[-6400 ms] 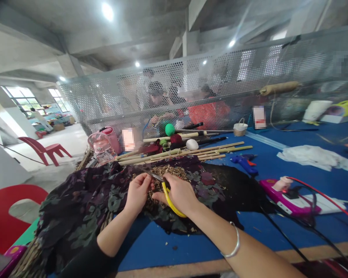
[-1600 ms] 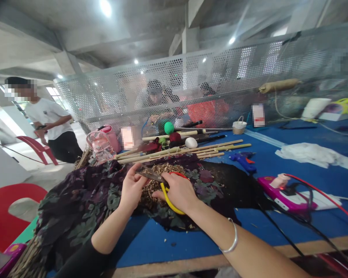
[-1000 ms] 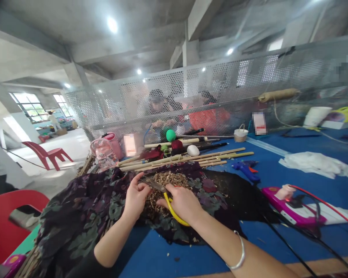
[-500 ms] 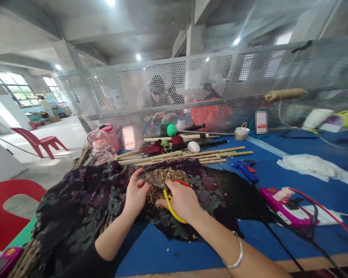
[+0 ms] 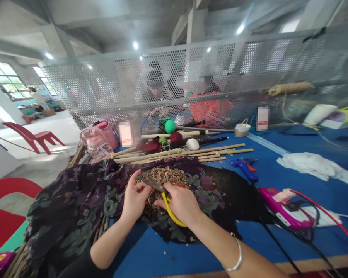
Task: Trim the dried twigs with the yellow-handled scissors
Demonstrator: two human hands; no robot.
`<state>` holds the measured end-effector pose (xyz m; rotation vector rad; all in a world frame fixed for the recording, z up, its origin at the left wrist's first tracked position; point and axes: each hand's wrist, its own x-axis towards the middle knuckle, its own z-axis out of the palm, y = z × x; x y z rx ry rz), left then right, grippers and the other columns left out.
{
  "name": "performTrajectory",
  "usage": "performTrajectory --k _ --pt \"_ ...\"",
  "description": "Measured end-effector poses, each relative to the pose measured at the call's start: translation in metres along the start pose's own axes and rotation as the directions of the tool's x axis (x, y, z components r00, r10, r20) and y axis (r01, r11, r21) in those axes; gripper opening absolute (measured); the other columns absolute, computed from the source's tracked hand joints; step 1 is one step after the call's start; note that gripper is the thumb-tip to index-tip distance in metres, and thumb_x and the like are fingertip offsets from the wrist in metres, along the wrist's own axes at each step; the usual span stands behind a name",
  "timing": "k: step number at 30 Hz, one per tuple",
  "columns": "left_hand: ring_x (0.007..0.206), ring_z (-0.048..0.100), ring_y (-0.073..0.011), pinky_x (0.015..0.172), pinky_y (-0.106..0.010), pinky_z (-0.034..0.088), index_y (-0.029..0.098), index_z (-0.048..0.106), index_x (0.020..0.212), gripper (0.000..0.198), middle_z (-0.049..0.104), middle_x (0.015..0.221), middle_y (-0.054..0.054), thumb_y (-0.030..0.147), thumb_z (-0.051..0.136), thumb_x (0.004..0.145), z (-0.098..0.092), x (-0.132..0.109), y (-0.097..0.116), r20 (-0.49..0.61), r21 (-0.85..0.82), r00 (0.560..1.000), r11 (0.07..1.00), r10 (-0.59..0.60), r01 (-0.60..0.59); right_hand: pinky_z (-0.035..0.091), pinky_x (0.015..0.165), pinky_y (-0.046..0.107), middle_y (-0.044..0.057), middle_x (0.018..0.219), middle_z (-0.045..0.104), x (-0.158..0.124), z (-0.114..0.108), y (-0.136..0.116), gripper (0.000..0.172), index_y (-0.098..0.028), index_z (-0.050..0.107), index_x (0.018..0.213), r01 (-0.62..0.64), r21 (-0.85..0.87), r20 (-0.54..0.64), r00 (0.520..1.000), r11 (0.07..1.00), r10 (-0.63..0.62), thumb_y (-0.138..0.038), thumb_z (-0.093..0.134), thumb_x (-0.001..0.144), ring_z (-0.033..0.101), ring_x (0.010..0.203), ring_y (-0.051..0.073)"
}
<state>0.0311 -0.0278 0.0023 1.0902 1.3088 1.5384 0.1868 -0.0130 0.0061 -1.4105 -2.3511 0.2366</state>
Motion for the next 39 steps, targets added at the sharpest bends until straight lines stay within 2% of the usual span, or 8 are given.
performTrajectory --k 4,9,14,20,23,28,34,39 --pt "0.061 0.057 -0.0116 0.065 -0.023 0.043 0.016 0.033 0.126 0.063 0.061 0.062 0.003 0.024 0.062 0.070 -0.001 0.002 0.004 0.000 -0.079 0.998 0.995 -0.055 0.055 0.046 0.068 0.032 0.006 0.092 0.068 0.000 -0.001 0.003 0.041 -0.023 0.054 0.106 -0.034 0.046 -0.007 0.999 0.998 0.034 -0.051 0.053 0.076 0.065 0.083 0.024" --pt "0.062 0.058 -0.0116 0.065 -0.024 0.044 0.016 0.033 0.125 0.062 0.062 0.066 0.001 0.031 0.063 0.072 -0.004 0.010 0.002 -0.021 -0.184 0.992 0.976 -0.126 0.120 0.046 0.079 0.037 0.010 0.107 0.062 0.003 0.001 0.010 0.057 -0.021 0.048 0.116 -0.031 0.092 -0.023 0.999 0.995 0.033 -0.051 0.061 0.068 0.060 0.095 0.026" --pt "0.067 0.061 -0.0127 0.067 -0.023 0.044 0.017 0.035 0.125 0.064 0.067 0.074 -0.002 0.030 0.066 0.070 -0.008 0.015 -0.001 -0.018 -0.196 0.987 0.969 -0.160 0.153 0.045 0.081 0.039 0.012 0.104 0.060 0.001 0.001 0.014 0.060 -0.020 0.051 0.113 0.030 0.111 0.015 0.999 0.993 -0.032 -0.051 0.065 0.064 0.058 0.094 0.028" --pt "0.074 0.062 -0.0138 0.076 -0.026 0.045 0.017 0.035 0.125 0.062 0.069 0.079 -0.004 0.031 0.065 0.072 -0.006 0.011 0.000 -0.021 -0.185 0.990 0.974 -0.140 0.134 0.044 0.078 0.040 0.011 0.097 0.058 0.000 -0.005 0.015 0.066 -0.019 0.050 0.113 0.029 0.090 0.001 1.000 0.996 -0.029 -0.058 0.065 0.062 0.056 0.089 0.028" --pt "0.071 0.062 -0.0136 0.072 -0.025 0.046 0.017 0.036 0.125 0.063 0.068 0.077 -0.003 0.029 0.066 0.071 -0.004 0.009 -0.001 -0.001 -0.214 0.986 0.963 -0.167 0.162 0.042 0.075 0.040 0.010 0.092 0.057 0.002 -0.005 0.011 0.067 -0.018 0.051 0.111 0.026 0.070 0.004 1.000 0.997 -0.026 -0.058 0.066 0.061 0.054 0.085 0.027" --pt "0.066 0.062 -0.0123 0.065 -0.023 0.047 0.016 0.036 0.126 0.068 0.067 0.078 -0.003 0.024 0.068 0.067 -0.001 0.007 -0.003 0.020 -0.243 0.979 0.949 -0.202 0.200 0.040 0.076 0.039 0.010 0.091 0.055 0.006 0.003 0.008 0.069 -0.017 0.051 0.113 0.067 0.030 -0.068 0.996 0.997 -0.065 -0.059 0.066 0.061 0.053 0.086 0.026" --pt "0.067 0.061 -0.0113 0.068 -0.024 0.048 0.017 0.028 0.134 0.078 0.067 0.083 -0.004 0.016 0.065 0.065 -0.001 0.005 -0.002 0.053 -0.206 0.985 0.963 -0.165 0.172 0.042 0.071 0.036 0.008 0.086 0.056 0.005 0.006 0.013 0.063 -0.017 0.053 0.110 0.105 -0.036 -0.105 0.989 0.994 -0.108 -0.060 0.062 0.065 0.055 0.079 0.024" --pt "0.058 0.058 -0.0083 0.065 -0.022 0.046 0.014 0.020 0.138 0.085 0.066 0.069 0.001 0.012 0.062 0.064 -0.002 0.005 -0.002 0.058 -0.196 0.990 0.971 -0.126 0.135 0.044 0.071 0.033 0.007 0.084 0.060 0.003 0.008 0.013 0.060 -0.018 0.053 0.108 0.122 -0.054 -0.140 0.982 0.991 -0.128 -0.061 0.060 0.067 0.059 0.080 0.023"
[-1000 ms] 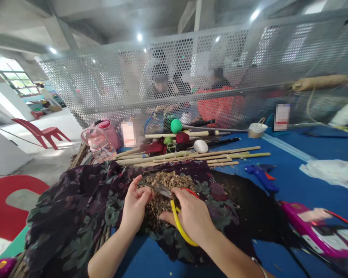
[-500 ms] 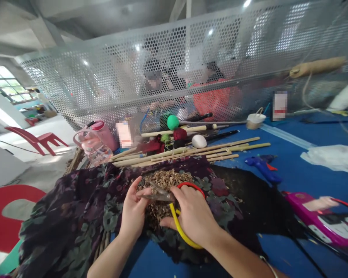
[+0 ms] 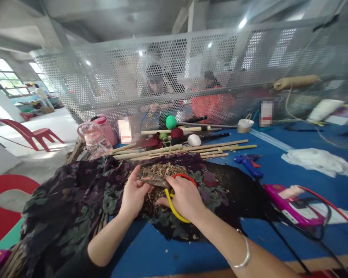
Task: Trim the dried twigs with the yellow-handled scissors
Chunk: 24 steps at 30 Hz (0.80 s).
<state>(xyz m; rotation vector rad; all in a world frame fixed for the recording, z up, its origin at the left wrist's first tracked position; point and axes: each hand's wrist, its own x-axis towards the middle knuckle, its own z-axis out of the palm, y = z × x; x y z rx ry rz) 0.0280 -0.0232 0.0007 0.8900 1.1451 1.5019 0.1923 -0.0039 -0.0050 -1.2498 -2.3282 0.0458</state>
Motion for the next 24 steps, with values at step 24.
performTrajectory --k 24 --pt "0.063 0.062 -0.0124 0.051 -0.021 0.046 0.016 0.058 0.103 0.025 0.066 0.084 -0.007 0.026 0.049 0.082 -0.081 0.055 0.023 -0.084 0.521 0.991 0.843 -0.108 0.136 0.045 0.061 0.033 0.007 0.091 0.068 0.025 -0.036 -0.005 0.054 -0.023 0.056 0.102 -0.072 -0.154 0.197 0.975 0.985 0.102 -0.067 0.048 0.071 0.065 0.078 0.027"
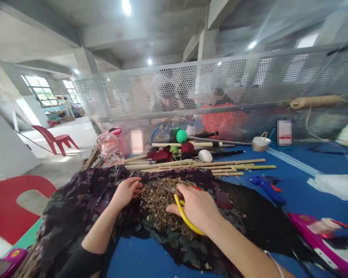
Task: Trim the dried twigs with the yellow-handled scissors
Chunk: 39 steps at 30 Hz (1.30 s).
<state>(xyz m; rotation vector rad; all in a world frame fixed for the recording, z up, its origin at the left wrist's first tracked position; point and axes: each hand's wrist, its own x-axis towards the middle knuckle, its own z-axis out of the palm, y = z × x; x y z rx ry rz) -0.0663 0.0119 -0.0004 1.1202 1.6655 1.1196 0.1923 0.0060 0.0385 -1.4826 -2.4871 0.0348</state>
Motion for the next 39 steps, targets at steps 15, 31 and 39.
performTrajectory --k 15,31,39 --pt "0.073 0.059 -0.0163 0.070 -0.026 0.043 0.016 0.070 0.085 0.022 0.067 0.077 -0.005 0.021 0.065 0.064 -0.011 -0.002 -0.008 0.145 0.734 0.970 0.637 0.194 -0.237 0.049 0.072 0.033 0.007 0.100 0.067 -0.009 0.030 0.005 0.045 -0.023 0.056 0.106 0.003 0.156 -0.112 0.994 0.988 0.015 -0.055 0.052 0.076 0.065 0.088 0.024" --pt "0.098 0.057 -0.0242 0.088 -0.034 0.040 0.013 0.060 0.110 0.036 0.059 0.111 -0.015 0.017 0.055 0.074 -0.011 0.007 -0.016 -0.044 0.716 0.962 0.680 0.271 -0.159 0.049 0.068 0.031 0.006 0.103 0.067 -0.010 0.026 0.000 0.046 -0.023 0.056 0.108 -0.029 0.219 -0.046 0.998 0.975 0.040 -0.055 0.052 0.075 0.065 0.086 0.023" --pt "0.090 0.059 -0.0193 0.085 -0.031 0.042 0.012 0.062 0.101 0.027 0.062 0.104 -0.013 0.016 0.052 0.076 -0.016 0.014 -0.017 -0.207 0.699 0.901 0.702 0.382 -0.137 0.047 0.065 0.030 0.005 0.098 0.068 -0.011 0.031 0.002 0.044 -0.024 0.057 0.106 -0.033 0.201 -0.056 0.997 0.979 0.045 -0.054 0.051 0.075 0.065 0.082 0.023"
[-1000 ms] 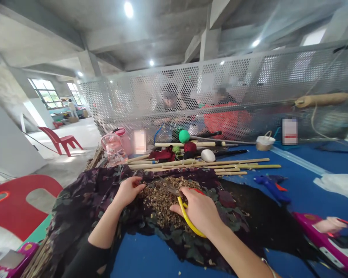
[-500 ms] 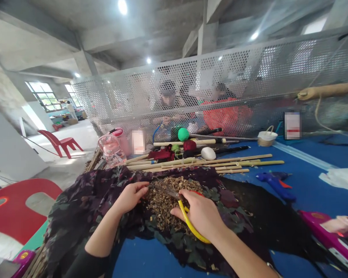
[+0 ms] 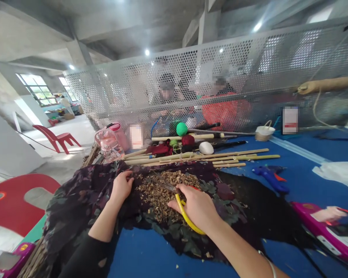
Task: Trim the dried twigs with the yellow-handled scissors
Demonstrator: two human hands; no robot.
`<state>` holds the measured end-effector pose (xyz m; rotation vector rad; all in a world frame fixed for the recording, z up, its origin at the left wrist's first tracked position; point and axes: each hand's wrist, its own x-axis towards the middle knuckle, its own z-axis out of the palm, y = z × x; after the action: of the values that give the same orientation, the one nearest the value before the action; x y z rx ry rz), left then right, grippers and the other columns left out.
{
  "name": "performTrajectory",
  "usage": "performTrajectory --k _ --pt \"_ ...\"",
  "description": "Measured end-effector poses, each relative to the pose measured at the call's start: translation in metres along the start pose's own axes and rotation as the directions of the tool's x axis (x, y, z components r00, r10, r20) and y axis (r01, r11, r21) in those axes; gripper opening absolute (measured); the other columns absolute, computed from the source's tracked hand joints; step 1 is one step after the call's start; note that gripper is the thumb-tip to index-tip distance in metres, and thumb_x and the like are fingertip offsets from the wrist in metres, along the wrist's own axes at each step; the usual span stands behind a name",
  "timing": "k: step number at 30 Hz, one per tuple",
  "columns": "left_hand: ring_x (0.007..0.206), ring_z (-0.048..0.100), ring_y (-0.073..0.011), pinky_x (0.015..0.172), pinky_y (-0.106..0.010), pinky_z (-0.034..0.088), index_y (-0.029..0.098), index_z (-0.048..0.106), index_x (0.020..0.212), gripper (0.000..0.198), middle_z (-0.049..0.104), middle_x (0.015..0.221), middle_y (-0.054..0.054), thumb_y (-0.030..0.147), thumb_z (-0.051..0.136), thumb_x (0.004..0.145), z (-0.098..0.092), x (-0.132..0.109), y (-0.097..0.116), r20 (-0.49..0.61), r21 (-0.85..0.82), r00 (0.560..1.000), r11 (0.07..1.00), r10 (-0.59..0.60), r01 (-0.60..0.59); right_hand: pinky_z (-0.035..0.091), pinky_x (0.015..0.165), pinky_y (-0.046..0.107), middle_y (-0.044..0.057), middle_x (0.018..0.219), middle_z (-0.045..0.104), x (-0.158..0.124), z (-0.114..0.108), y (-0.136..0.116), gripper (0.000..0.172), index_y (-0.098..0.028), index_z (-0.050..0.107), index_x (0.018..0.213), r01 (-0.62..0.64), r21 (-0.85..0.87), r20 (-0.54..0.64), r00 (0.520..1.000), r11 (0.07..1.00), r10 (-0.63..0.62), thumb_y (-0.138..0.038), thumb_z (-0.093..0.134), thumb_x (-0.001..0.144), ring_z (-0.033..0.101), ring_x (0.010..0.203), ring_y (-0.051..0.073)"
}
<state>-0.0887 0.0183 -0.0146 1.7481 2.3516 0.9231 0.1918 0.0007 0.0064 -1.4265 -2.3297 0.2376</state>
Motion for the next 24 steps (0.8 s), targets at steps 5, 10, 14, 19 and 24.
performTrajectory --k 5,10,14,19,24 --pt "0.070 0.058 -0.0152 0.068 -0.026 0.043 0.016 0.065 0.091 0.025 0.064 0.077 -0.004 0.032 0.061 0.072 -0.008 -0.020 0.030 0.209 -0.142 0.958 0.975 0.196 -0.168 0.047 0.067 0.030 0.004 0.098 0.068 -0.001 0.001 0.002 0.043 -0.024 0.055 0.107 0.019 -0.012 -0.019 1.000 1.000 -0.019 -0.054 0.051 0.076 0.065 0.083 0.022" --pt "0.062 0.056 -0.0148 0.055 -0.023 0.037 0.020 0.066 0.076 0.036 0.063 0.068 0.000 0.045 0.074 0.052 -0.006 -0.047 0.059 0.510 -0.128 0.806 0.953 0.301 -0.275 0.045 0.066 0.029 0.006 0.097 0.068 -0.001 0.001 0.002 0.040 -0.023 0.055 0.108 0.025 -0.043 -0.028 0.999 0.999 -0.027 -0.049 0.051 0.078 0.065 0.082 0.022" --pt "0.064 0.056 -0.0151 0.058 -0.023 0.038 0.020 0.066 0.076 0.021 0.065 0.070 -0.002 0.032 0.071 0.060 0.002 -0.046 0.057 0.484 -0.093 0.827 0.957 0.286 -0.276 0.044 0.065 0.027 0.005 0.092 0.069 -0.002 0.000 0.001 0.041 -0.023 0.055 0.108 0.034 -0.050 -0.013 0.999 0.998 -0.035 -0.051 0.050 0.078 0.065 0.081 0.021" --pt "0.069 0.058 -0.0144 0.064 -0.024 0.040 0.018 0.066 0.077 0.011 0.067 0.075 -0.004 0.023 0.059 0.070 -0.006 -0.035 0.048 0.308 -0.120 0.920 0.969 0.243 -0.216 0.044 0.066 0.028 0.005 0.094 0.068 -0.002 -0.003 -0.001 0.041 -0.022 0.055 0.107 0.034 -0.035 -0.001 0.999 0.999 -0.034 -0.052 0.049 0.079 0.065 0.082 0.022" --pt "0.059 0.057 -0.0143 0.056 -0.022 0.038 0.021 0.068 0.062 0.005 0.066 0.062 -0.001 0.025 0.067 0.059 -0.023 -0.042 0.052 0.612 -0.005 0.768 0.971 0.190 -0.237 0.045 0.068 0.030 0.006 0.098 0.068 -0.002 -0.003 -0.002 0.042 -0.022 0.055 0.108 0.035 -0.014 0.020 0.999 0.999 -0.035 -0.052 0.048 0.079 0.064 0.085 0.023"
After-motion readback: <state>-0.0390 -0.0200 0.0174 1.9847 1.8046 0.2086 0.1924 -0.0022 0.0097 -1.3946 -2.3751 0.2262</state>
